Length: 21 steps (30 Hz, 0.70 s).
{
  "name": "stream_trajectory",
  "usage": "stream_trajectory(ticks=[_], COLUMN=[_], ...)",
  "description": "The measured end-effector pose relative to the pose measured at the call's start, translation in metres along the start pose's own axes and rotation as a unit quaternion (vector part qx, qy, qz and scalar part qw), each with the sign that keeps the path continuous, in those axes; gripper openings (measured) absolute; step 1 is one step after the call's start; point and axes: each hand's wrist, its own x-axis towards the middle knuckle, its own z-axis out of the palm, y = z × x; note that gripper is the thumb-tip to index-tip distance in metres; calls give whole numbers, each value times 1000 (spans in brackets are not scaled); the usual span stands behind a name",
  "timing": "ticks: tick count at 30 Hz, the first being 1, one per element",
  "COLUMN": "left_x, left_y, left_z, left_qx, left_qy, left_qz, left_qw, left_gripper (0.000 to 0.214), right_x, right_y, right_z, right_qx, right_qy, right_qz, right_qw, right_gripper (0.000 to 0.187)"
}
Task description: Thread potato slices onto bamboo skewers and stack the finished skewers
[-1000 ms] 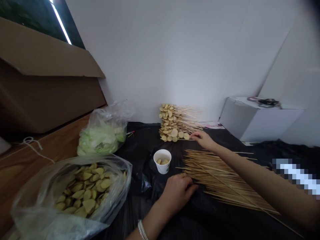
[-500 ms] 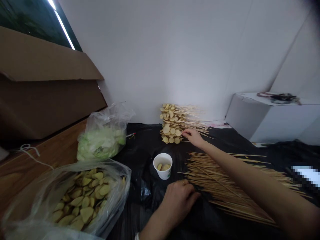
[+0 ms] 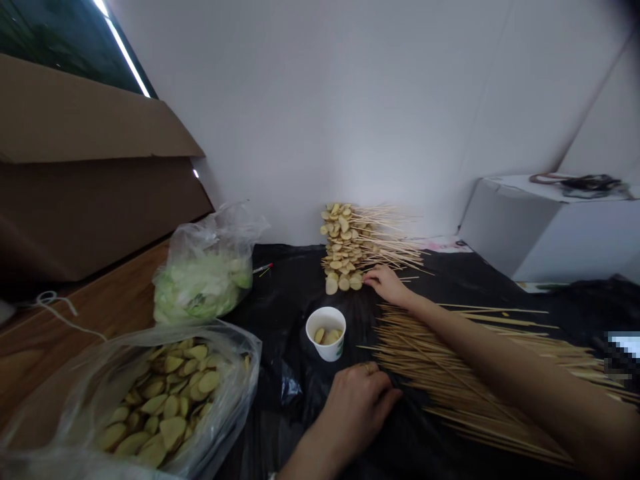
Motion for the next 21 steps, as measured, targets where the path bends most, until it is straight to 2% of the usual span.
stream_trajectory(ticks=[11, 16, 21], left_x=[-1, 0, 1], left_y=[0, -2, -2], left_z=[2, 1, -2], left_qx=[-3, 7, 13], left_qy=[-1, 8, 16], left_qz=[4, 7, 11], left_qw=[1000, 1000, 1000], left_gripper=[21, 22, 26], right_x=[-3, -10, -34], right_y=[13, 4, -29], right_z=[2, -23, -59], right_qx=[-31, -30, -8], right_qy=[23, 26, 24], right_qz=[27, 18, 14], right_qw=[999, 999, 1000], right_gripper=[14, 13, 13])
